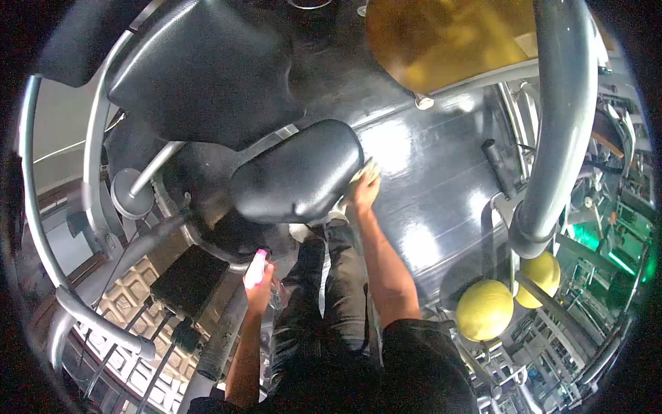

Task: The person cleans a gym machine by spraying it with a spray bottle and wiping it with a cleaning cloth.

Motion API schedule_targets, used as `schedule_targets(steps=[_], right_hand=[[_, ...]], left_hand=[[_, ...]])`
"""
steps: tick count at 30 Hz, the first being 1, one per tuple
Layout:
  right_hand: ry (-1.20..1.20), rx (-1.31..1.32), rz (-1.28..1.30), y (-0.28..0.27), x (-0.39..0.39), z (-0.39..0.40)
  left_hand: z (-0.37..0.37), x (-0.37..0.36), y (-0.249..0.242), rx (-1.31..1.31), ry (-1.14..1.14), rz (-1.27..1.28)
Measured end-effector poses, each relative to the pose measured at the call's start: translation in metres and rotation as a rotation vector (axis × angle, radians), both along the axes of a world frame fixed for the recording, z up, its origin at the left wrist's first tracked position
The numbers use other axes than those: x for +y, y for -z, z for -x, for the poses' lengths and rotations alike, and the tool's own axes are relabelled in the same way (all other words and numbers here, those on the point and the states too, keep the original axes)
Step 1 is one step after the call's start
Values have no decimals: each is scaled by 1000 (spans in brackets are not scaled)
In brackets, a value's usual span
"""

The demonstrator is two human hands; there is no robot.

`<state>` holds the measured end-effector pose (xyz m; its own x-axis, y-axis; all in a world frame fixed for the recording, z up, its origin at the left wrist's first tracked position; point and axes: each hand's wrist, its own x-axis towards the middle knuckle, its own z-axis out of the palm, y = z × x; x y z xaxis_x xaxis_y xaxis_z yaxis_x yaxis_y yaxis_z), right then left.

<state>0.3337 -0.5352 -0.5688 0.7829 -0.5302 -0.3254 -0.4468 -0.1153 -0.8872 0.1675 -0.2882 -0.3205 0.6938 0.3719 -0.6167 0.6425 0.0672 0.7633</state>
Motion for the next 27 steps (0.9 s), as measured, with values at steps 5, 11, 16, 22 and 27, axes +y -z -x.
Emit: schedule_targets(steps=[5, 11, 16, 22, 27], right_hand=[[-64, 273, 111, -41, 0, -58], [212, -29, 405, -43, 81, 19], [541, 438, -681, -64, 138, 93], [691, 591, -1344, -56, 156, 96], [727, 507, -746, -57, 131, 90]], left_hand=[[2, -3, -12, -9, 9, -94], [10, -8, -14, 33, -79, 0], [16, -7, -14, -38, -70, 28], [29, 6, -18, -37, -19, 14], [38, 18, -18, -77, -52, -31]])
